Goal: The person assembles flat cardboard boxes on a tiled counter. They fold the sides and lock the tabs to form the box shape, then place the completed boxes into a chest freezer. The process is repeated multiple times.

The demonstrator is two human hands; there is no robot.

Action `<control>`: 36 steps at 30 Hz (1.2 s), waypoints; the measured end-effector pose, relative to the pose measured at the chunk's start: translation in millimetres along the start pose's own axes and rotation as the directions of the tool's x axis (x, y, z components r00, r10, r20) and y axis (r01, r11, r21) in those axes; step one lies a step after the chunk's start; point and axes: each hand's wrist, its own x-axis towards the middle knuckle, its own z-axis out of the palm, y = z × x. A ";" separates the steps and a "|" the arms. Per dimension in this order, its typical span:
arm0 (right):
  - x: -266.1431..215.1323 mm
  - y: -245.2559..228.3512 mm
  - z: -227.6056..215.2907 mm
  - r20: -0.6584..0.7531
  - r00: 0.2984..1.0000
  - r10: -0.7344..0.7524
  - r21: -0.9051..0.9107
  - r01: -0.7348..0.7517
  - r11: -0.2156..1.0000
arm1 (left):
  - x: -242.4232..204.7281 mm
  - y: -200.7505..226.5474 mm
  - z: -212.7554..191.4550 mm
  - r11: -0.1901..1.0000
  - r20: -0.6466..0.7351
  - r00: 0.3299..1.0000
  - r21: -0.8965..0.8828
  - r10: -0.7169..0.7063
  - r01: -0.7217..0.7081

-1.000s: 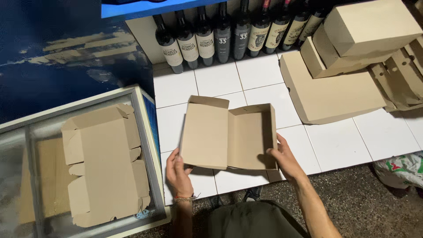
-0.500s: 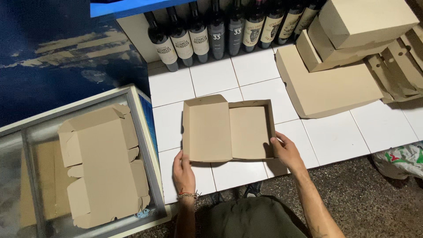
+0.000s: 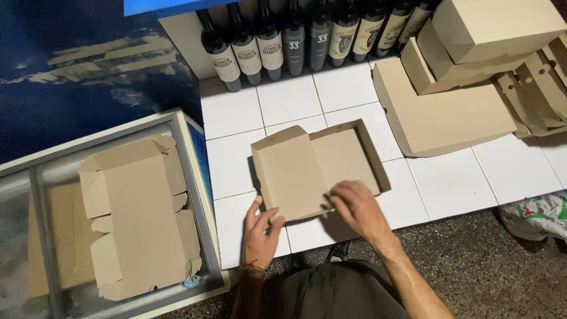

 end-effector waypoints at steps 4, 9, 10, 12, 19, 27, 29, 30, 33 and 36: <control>5.0 -27.5 -2.5 0.268 0.961 -0.069 0.087 0.047 0.995 | -4.7 -1.1 8.7 0.990 0.015 0.990 -0.013 0.141 -0.141; 5.1 -22.3 12.2 0.320 0.936 -0.144 -0.049 0.168 0.985 | -1.8 -12.4 31.5 0.942 -0.046 0.944 0.103 0.326 -0.320; 5.7 -24.3 9.9 0.322 0.936 -0.144 -0.049 0.168 0.985 | -2.3 -11.0 34.0 0.942 -0.047 0.945 0.101 0.324 -0.318; 8.2 -27.7 4.9 0.337 0.937 -0.095 -0.053 0.119 0.991 | -2.1 -7.4 39.0 0.872 -0.049 0.882 0.183 0.468 -0.453; 5.8 -9.0 18.6 0.487 0.873 -0.005 -0.188 0.111 0.976 | 3.1 -22.6 67.3 0.820 -0.019 0.830 0.166 0.558 -0.548; 10.4 -14.6 8.2 0.358 0.934 0.009 -0.109 0.032 0.994 | 5.9 -19.4 64.7 0.677 -0.156 0.722 0.520 0.675 -0.521; 13.5 -13.5 3.7 0.358 0.933 0.017 -0.101 0.020 0.995 | 5.8 -13.3 58.6 0.643 -0.165 0.686 0.550 0.709 -0.533; 14.7 -13.1 1.7 0.360 0.933 0.026 -0.092 0.008 0.996 | 5.3 -10.5 55.5 0.609 -0.172 0.649 0.578 0.741 -0.543; 14.3 0.2 8.4 0.382 0.923 0.039 -0.106 0.002 0.994 | 3.9 -9.8 52.1 0.610 -0.140 0.671 0.580 0.728 -0.540; 19.5 -13.5 -1.5 0.393 0.920 0.015 -0.037 -0.001 0.999 | 6.9 -13.2 60.7 0.717 -0.086 0.792 0.491 0.605 -0.495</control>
